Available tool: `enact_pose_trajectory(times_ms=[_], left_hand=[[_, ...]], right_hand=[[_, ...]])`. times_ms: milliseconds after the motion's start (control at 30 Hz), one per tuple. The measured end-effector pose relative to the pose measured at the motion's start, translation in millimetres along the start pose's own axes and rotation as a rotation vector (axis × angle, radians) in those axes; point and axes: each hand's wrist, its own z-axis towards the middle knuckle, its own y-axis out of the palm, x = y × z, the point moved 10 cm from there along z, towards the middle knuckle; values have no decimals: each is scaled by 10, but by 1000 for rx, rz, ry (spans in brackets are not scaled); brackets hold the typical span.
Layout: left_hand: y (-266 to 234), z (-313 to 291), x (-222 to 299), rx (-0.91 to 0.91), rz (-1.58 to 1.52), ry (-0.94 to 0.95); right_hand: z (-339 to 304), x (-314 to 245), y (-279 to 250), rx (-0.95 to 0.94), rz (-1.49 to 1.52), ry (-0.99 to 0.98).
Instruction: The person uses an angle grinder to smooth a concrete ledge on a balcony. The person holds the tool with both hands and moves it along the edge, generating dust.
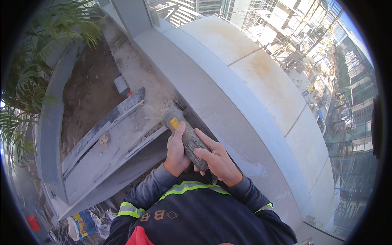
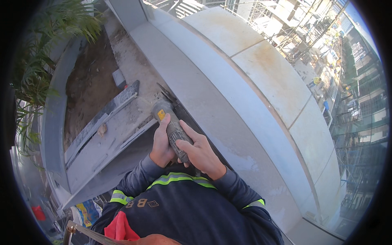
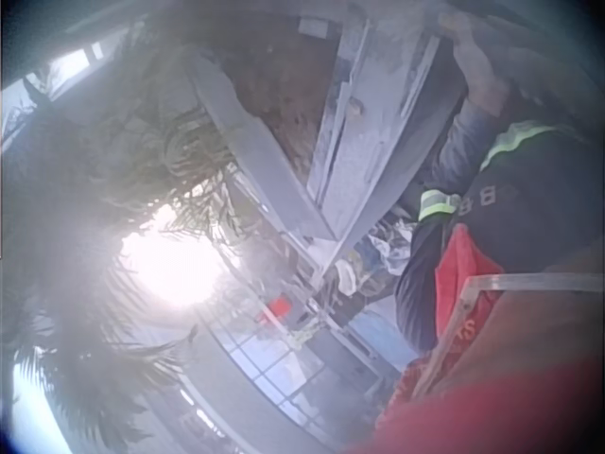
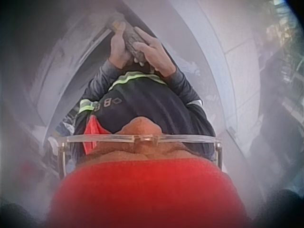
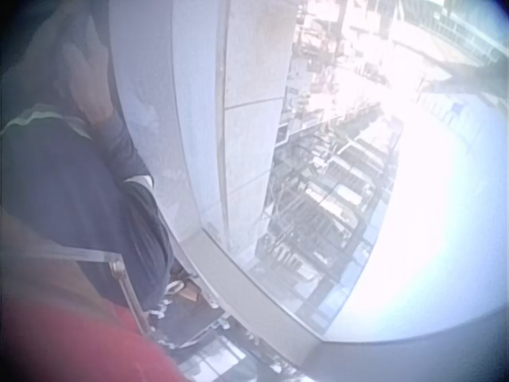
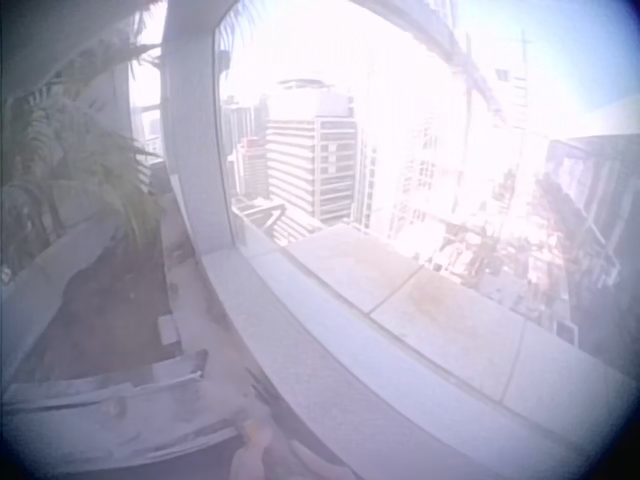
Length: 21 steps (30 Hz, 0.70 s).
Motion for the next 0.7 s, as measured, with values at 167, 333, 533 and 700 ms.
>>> enact_pose_trajectory(times_ms=[167, 333, 533, 700], left_hand=[[22, 7, 13, -5, -17, -30], [63, 14, 33, -10, -51, -44], [157, -38, 100, 18, -92, -49], [144, -56, 84, -15, -85, -58]], right_hand=[[14, -85, 33, 0, -19, 11], [20, -132, 43, -9, -62, 38], [24, -195, 69, -23, -102, 95], [-5, -249, 103, -3, -89, 54]])
